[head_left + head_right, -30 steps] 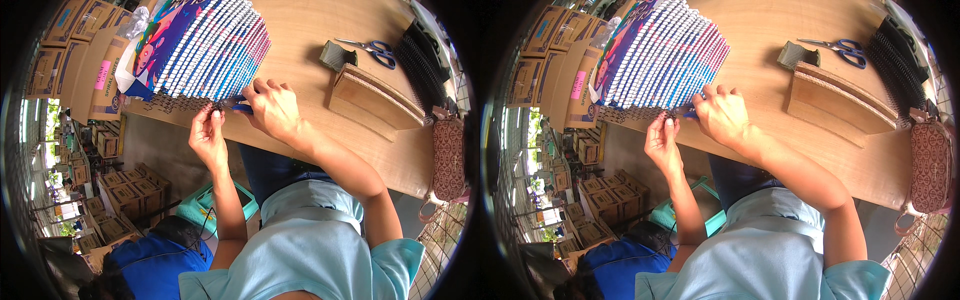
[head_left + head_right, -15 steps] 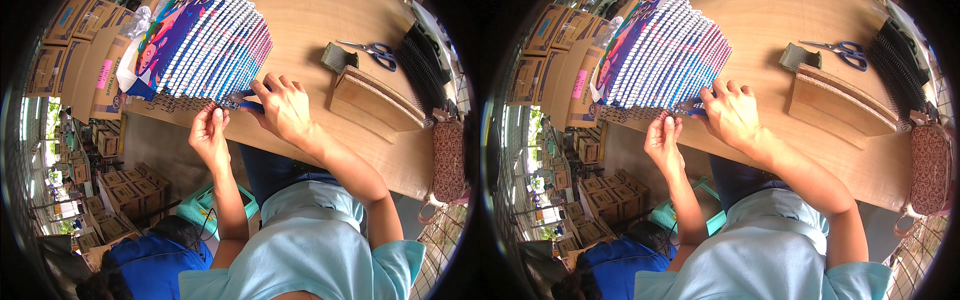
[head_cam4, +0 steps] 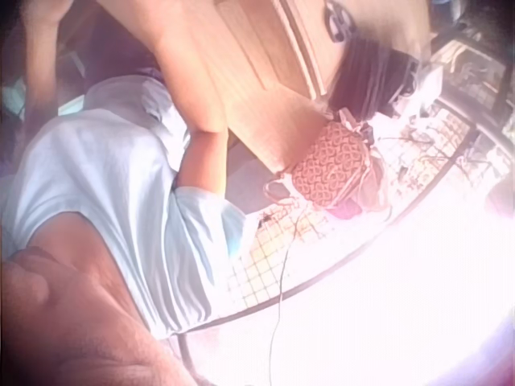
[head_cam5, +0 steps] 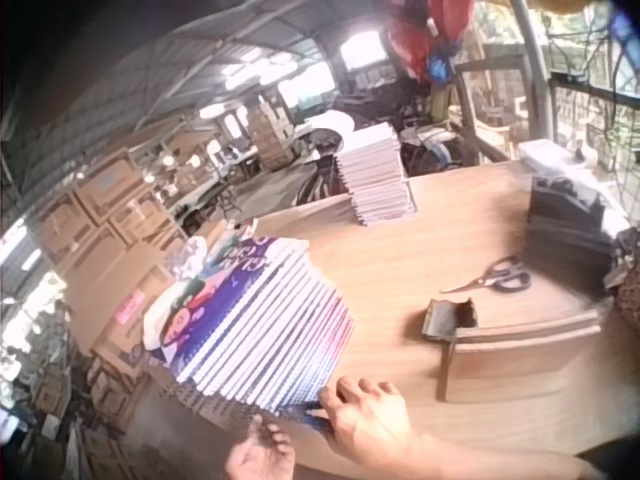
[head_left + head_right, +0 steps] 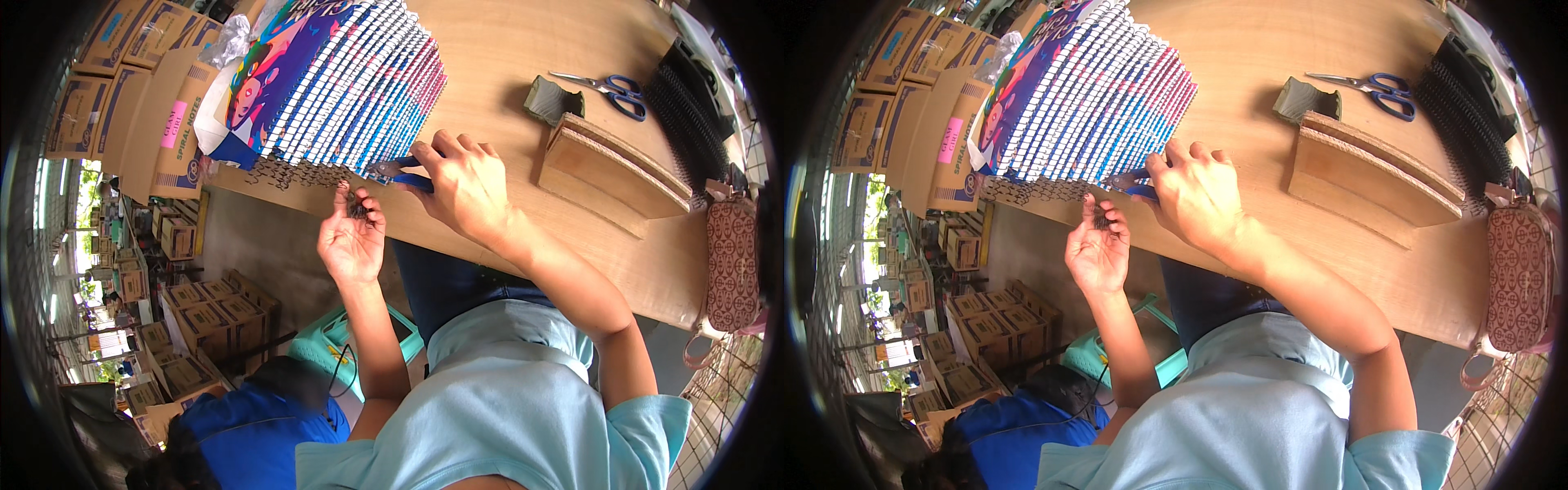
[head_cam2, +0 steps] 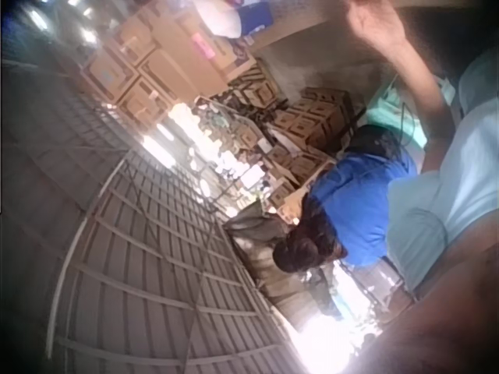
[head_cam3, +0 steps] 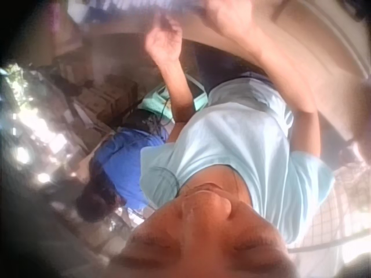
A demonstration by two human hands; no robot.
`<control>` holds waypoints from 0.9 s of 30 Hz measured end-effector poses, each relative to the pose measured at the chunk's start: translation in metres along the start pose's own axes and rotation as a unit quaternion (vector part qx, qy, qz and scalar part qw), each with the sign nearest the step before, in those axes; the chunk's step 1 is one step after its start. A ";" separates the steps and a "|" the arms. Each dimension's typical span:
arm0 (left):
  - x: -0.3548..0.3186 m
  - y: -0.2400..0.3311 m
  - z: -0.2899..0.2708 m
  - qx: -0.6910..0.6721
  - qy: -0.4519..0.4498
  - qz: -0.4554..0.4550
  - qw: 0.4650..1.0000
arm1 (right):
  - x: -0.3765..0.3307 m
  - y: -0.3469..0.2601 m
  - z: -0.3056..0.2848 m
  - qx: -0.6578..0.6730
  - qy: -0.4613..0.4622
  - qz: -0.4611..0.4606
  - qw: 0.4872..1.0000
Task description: The person sits at a table and uses a pair of blue pliers to trim the spiral binding of a stack of notebooks. They repeatedly pull the pliers along the edge of the notebooks to remove excess wire, then place the pliers down and adjust the stack.
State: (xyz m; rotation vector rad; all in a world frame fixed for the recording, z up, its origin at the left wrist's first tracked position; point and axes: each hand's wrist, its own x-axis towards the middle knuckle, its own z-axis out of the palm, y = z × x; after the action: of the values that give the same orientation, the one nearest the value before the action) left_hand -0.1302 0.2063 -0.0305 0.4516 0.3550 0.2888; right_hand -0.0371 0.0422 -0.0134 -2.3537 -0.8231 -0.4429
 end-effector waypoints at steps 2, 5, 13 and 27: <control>0.005 0.008 -0.014 -0.034 -0.076 -0.036 0.996 | 0.003 -0.003 0.001 0.019 -0.015 0.004 1.000; 0.002 0.008 -0.011 0.206 -0.043 0.070 0.975 | 0.006 -0.008 0.003 -0.002 -0.009 0.001 1.000; 0.015 -0.008 0.020 0.601 0.049 0.386 0.698 | 0.011 -0.012 0.002 0.015 -0.044 -0.002 0.999; 0.016 -0.007 0.020 0.631 0.060 0.444 0.633 | 0.016 -0.013 0.000 0.051 -0.040 -0.001 0.998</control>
State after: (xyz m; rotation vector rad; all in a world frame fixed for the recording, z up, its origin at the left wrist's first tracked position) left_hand -0.1063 0.1982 -0.0210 2.0567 0.4046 1.0537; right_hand -0.0334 0.0572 -0.0002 -2.2889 -0.8645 -0.3031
